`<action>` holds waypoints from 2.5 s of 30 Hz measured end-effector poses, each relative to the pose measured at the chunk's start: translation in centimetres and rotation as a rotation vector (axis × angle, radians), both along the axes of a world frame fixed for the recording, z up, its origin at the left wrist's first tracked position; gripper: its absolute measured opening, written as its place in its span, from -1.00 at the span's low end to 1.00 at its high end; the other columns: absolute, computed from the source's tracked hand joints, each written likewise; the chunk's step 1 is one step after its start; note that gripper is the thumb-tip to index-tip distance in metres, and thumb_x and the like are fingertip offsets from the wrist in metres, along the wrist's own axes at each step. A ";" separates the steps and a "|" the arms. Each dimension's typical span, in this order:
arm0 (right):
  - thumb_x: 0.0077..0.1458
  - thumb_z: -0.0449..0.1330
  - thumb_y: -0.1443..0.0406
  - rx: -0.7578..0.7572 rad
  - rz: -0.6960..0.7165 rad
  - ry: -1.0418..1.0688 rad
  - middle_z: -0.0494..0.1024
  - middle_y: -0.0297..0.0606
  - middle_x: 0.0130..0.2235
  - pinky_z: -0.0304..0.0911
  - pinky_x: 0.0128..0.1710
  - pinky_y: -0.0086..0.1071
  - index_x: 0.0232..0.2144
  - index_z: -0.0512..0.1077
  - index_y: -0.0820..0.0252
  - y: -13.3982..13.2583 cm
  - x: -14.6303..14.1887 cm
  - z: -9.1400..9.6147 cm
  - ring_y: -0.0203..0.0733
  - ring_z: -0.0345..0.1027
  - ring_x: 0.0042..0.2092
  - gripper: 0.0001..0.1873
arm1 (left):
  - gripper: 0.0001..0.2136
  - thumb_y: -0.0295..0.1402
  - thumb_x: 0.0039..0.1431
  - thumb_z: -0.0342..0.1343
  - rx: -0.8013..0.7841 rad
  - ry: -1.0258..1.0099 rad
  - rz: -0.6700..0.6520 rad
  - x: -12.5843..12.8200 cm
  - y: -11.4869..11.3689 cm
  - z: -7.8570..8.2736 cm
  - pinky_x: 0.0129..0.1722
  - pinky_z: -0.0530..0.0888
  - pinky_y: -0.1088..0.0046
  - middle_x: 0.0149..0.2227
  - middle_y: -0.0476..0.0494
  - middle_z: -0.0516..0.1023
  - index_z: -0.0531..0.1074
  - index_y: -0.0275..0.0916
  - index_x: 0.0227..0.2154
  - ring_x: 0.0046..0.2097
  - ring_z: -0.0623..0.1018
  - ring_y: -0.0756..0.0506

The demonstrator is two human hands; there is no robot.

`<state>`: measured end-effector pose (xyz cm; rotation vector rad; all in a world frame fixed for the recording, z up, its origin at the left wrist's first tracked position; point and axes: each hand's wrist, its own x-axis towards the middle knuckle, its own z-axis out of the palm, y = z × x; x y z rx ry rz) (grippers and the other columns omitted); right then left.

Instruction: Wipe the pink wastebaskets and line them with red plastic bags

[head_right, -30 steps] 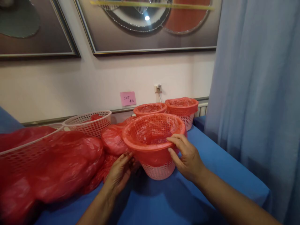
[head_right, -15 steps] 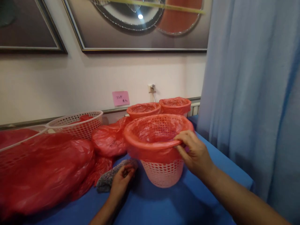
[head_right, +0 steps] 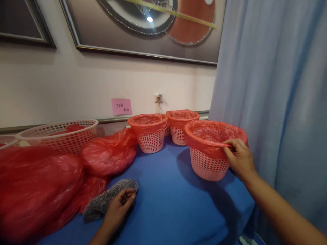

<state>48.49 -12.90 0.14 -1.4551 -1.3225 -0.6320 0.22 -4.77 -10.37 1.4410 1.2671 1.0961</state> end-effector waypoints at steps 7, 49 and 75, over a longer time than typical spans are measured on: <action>0.18 0.19 0.09 -0.006 0.047 0.084 0.55 -0.25 -0.27 0.38 -0.27 -0.30 -0.30 0.50 0.09 2.6 0.4 0.1 -0.16 0.44 -0.29 -0.77 | -0.65 -0.05 -0.04 0.23 0.066 0.162 -0.032 0.0 -0.6 0.3 -0.21 0.52 0.26 -0.36 -0.12 0.59 0.54 -0.22 -0.29 -0.30 0.58 -0.19; -0.03 0.21 0.15 -0.804 1.040 0.791 0.61 -0.26 -0.33 0.44 -0.23 -0.20 -0.29 0.54 0.14 9.7 -30.8 -16.9 -0.13 0.47 -0.35 -0.73 | -0.83 -0.46 0.17 0.10 0.239 0.427 -0.162 0.9 -4.5 -1.2 -0.31 0.41 0.40 -0.37 -0.11 0.60 0.54 -0.23 -0.22 -0.35 0.54 -0.10; 0.01 0.20 0.07 -0.919 1.083 0.807 0.59 -0.27 -0.33 0.38 -0.30 -0.25 -0.27 0.55 0.10 9.5 -29.5 -19.5 -0.15 0.41 -0.35 -0.69 | -0.65 -0.47 0.19 0.18 0.366 1.246 0.797 -29.0 4.9 25.5 0.21 0.31 -0.07 0.12 -0.51 0.51 0.41 -0.54 0.01 0.17 0.43 -0.42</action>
